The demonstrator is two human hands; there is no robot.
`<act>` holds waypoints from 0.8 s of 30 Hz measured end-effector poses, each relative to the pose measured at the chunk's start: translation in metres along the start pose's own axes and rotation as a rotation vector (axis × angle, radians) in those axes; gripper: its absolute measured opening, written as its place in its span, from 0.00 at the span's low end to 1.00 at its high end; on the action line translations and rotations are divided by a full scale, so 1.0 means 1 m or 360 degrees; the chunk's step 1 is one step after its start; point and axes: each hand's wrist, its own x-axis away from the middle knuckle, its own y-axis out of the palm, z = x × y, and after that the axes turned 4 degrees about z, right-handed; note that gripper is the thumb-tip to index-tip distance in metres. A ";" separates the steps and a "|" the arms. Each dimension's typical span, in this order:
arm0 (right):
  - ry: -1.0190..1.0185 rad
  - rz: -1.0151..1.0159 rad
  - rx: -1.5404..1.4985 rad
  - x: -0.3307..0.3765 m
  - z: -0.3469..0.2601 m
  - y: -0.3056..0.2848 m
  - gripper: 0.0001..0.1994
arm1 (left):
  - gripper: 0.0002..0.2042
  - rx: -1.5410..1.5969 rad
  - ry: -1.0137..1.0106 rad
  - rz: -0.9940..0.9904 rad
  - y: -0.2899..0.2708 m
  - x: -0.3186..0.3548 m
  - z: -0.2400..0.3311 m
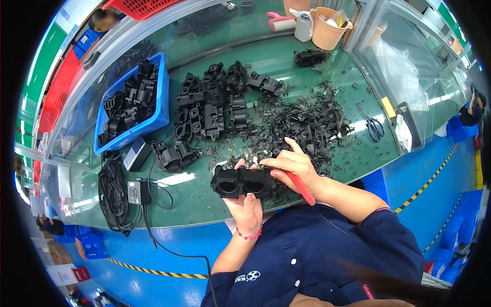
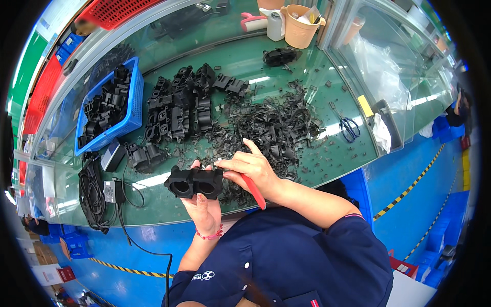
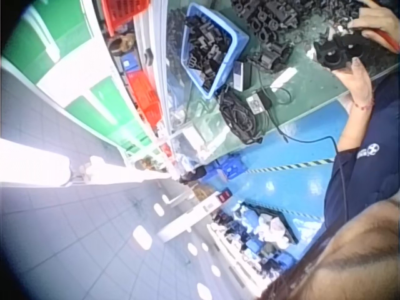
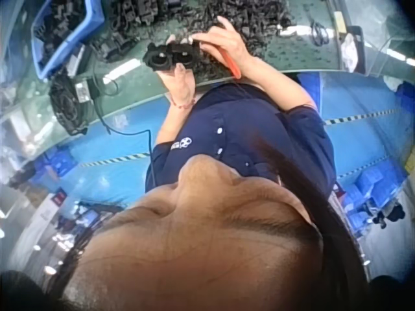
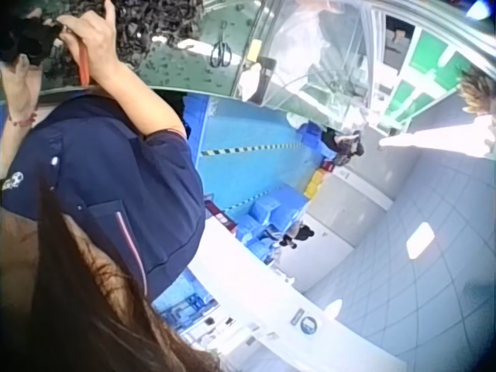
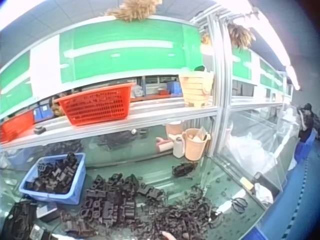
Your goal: Deburring and cleaning black plastic molded parts using a handheld tool and pliers.
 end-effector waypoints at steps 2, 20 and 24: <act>0.0007 0.0004 -0.0011 0.000 0.000 0.000 0.20 | 0.40 0.0044 0.0000 0.0001 0.000 0.000 0.000; 0.0017 -0.0072 0.0059 0.004 0.005 0.003 0.16 | 0.39 0.0191 -0.0181 0.0076 -0.004 0.004 0.003; 0.0045 -0.0113 0.0050 0.004 0.006 0.004 0.15 | 0.39 0.0304 -0.0197 0.0087 -0.010 0.006 0.000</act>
